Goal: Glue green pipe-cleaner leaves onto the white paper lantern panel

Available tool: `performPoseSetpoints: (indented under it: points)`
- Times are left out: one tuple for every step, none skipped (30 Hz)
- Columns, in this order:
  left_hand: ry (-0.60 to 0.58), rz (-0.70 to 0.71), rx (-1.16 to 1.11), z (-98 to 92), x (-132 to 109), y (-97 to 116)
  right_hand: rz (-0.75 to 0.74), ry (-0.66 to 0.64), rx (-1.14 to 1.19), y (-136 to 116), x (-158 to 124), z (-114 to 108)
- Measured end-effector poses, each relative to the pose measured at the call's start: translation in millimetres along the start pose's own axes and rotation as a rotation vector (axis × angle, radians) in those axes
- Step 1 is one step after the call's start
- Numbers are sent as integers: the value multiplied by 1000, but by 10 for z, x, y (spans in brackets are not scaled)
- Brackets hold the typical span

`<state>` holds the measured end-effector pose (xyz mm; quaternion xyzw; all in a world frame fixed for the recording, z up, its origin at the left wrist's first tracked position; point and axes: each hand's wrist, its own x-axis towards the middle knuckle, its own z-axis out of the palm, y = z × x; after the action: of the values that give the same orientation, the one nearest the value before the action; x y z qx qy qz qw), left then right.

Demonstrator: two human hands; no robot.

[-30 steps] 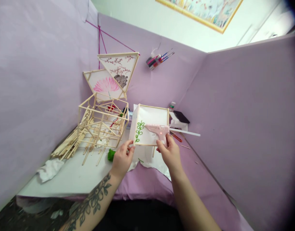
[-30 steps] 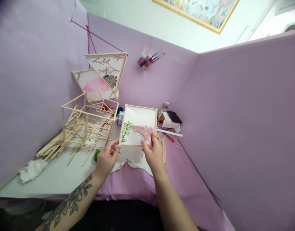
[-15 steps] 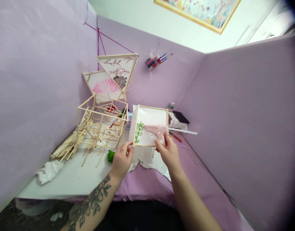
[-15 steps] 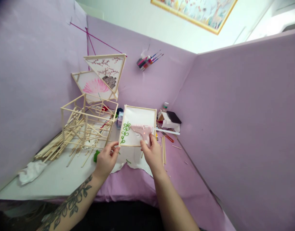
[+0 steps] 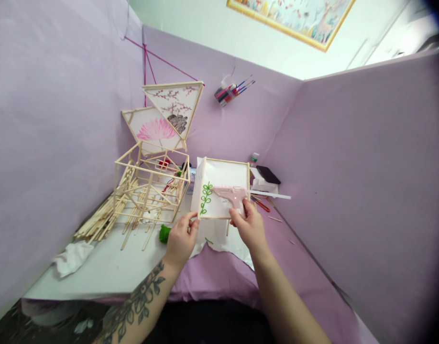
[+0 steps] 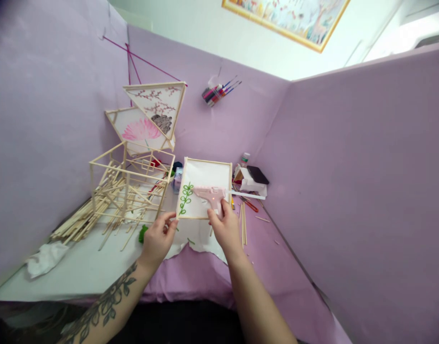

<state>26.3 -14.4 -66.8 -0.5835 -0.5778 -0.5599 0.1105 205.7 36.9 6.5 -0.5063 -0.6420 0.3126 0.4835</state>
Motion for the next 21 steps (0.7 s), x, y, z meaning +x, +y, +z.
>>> performPoseSetpoints:
  points:
    - [-2,-2,3,-1,0,0,-2,5,-10,22,6,-3]
    - [-5,-3,7,-2,0,2,-10,15,-29,44,12,-8]
    - [-8,-7,9,-4,1,4,-26,28,-55,65,16,-13]
    - [-12,-12,10,-7,1,9,-50,48,-90,82,20,-19]
    - [-16,-19,9,-11,2,15,-83,69,-131,94,21,-25]
    - [-23,-28,7,-15,4,22,-120,87,-173,101,21,-33]
    - [-32,-38,6,-20,5,29,-156,100,-214,102,18,-40]
    - [-42,-49,6,-24,7,36,-187,110,-251,100,14,-48]
    - [-52,-59,8,-29,9,43,-211,115,-284,94,9,-55]
    - [-59,-65,10,-32,11,47,-228,115,-309,87,4,-61]
    - [-62,-68,11,-34,12,50,-241,112,-325,80,0,-65]
    - [-61,-66,10,-36,14,51,-252,111,-332,75,-4,-69]
    - [-55,-60,9,-36,15,50,-261,110,-335,71,-7,-71]
    - [-49,-52,7,-36,16,48,-268,108,-337,70,-8,-71]
    - [-43,-46,7,-35,16,45,-276,107,-340,73,-8,-70]
    - [-38,-40,8,-34,15,42,-283,108,-344,77,-8,-68]
    - [-35,-36,9,-33,15,40,-292,108,-348,85,-7,-64]
    - [-33,-33,11,-31,14,38,-305,109,-352,93,-6,-60]
    - [-33,-32,12,-30,12,36,-323,113,-355,103,-6,-54]
    - [-31,-32,12,-29,11,35,-344,120,-358,113,-7,-49]
    - [-29,-31,11,-28,10,35,-367,130,-362,123,-9,-43]
